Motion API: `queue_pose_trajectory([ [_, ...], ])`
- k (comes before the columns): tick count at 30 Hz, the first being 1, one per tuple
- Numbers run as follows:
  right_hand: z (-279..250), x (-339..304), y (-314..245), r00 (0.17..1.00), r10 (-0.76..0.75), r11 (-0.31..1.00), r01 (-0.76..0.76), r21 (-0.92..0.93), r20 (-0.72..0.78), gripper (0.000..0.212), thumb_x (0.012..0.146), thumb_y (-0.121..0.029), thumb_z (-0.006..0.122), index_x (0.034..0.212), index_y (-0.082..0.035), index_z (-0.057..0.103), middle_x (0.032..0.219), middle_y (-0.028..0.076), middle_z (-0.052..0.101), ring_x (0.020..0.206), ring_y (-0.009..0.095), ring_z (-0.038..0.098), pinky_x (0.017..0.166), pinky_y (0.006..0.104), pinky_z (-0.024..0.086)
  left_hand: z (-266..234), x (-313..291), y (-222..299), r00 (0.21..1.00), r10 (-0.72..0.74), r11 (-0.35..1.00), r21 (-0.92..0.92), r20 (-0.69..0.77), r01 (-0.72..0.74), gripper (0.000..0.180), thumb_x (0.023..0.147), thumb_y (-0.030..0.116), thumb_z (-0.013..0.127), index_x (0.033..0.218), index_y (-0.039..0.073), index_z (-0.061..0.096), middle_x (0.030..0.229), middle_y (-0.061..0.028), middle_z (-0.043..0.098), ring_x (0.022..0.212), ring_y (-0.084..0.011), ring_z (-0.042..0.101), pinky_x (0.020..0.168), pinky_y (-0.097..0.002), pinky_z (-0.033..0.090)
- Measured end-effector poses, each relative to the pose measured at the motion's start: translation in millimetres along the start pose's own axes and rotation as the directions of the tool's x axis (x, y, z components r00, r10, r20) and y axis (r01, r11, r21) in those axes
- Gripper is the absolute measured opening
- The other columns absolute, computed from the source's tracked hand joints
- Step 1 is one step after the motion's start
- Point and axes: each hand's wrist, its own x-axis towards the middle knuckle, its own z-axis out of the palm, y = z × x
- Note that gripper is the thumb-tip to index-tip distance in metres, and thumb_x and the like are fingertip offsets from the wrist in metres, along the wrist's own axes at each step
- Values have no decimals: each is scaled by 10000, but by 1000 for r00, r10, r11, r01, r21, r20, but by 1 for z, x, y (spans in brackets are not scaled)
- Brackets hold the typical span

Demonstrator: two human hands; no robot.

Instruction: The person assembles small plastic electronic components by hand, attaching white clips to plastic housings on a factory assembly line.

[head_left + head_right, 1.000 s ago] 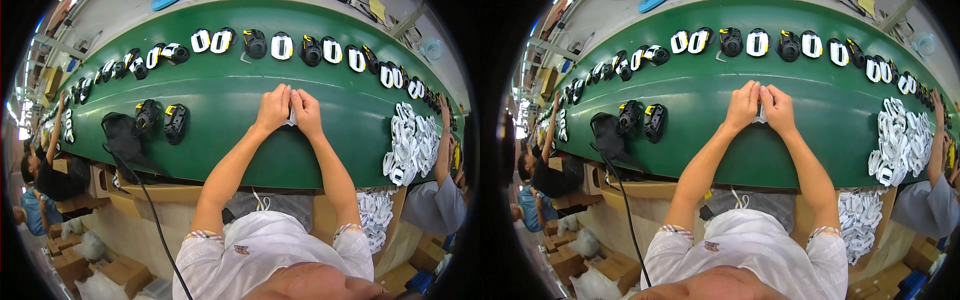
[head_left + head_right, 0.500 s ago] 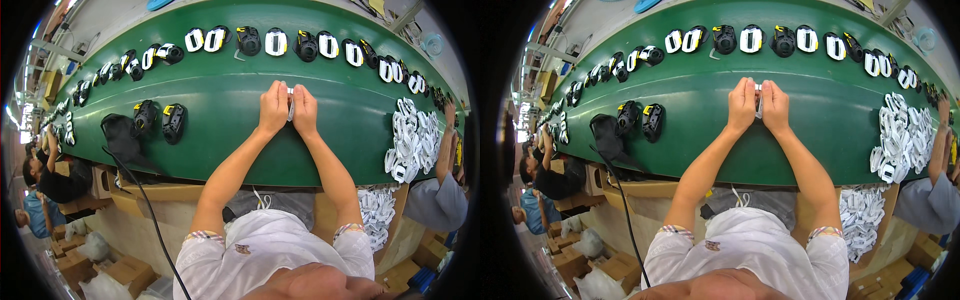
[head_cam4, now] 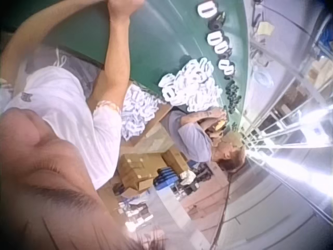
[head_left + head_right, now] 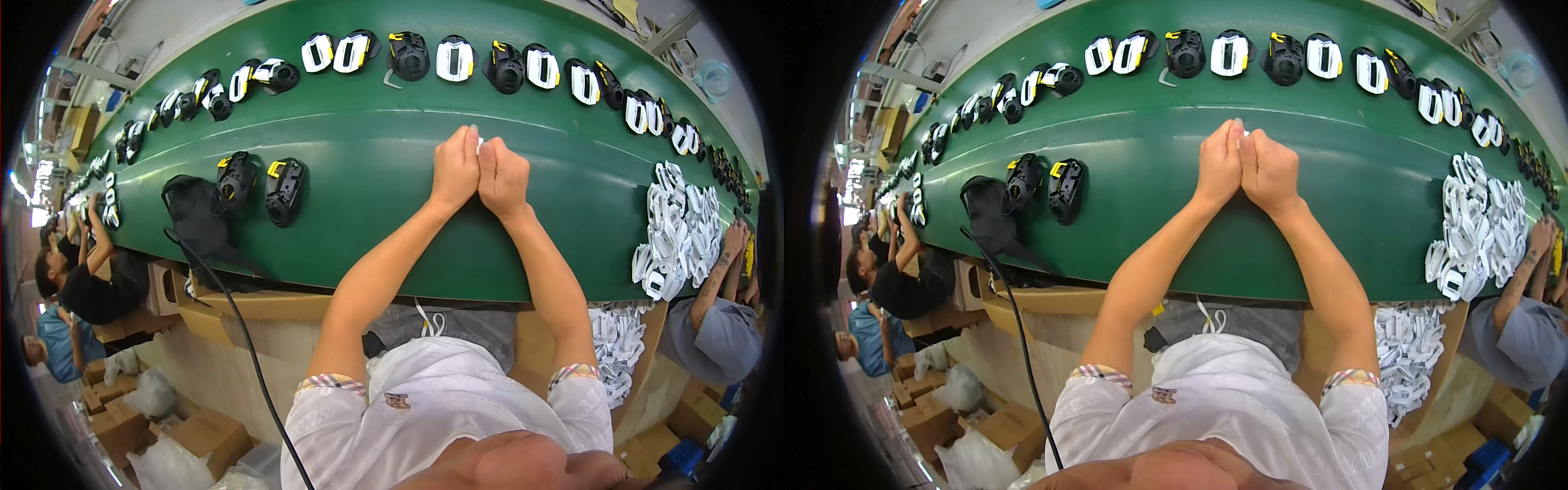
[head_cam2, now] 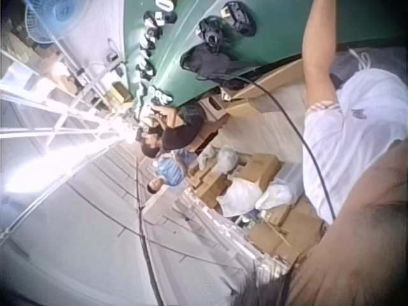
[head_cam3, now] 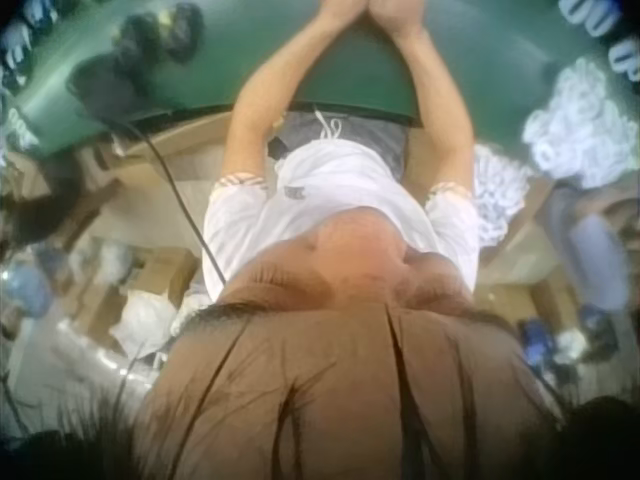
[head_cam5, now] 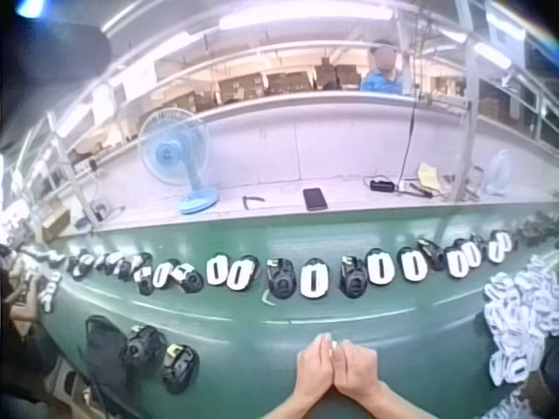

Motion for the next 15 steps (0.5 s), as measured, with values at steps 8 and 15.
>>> queue_pose_trajectory([
  [8,2,-3,2,987,162,962,-154,225,-17,332,963,-200,429,691,-13,456,524,97,426,454,167,375,445,318,332,-1,-6,3,998,55,997,-51,10,-54,265,947,155,447,745,-15,472,531,-129,491,440,-209,488,438,-324,380],
  [15,3,-6,0,957,289,903,-278,329,15,351,969,-228,426,690,-14,446,549,47,414,510,107,373,465,300,323,-1,-7,-4,976,219,975,53,-13,-218,233,939,136,454,754,-2,485,536,-108,507,443,-213,514,438,-324,387],
])
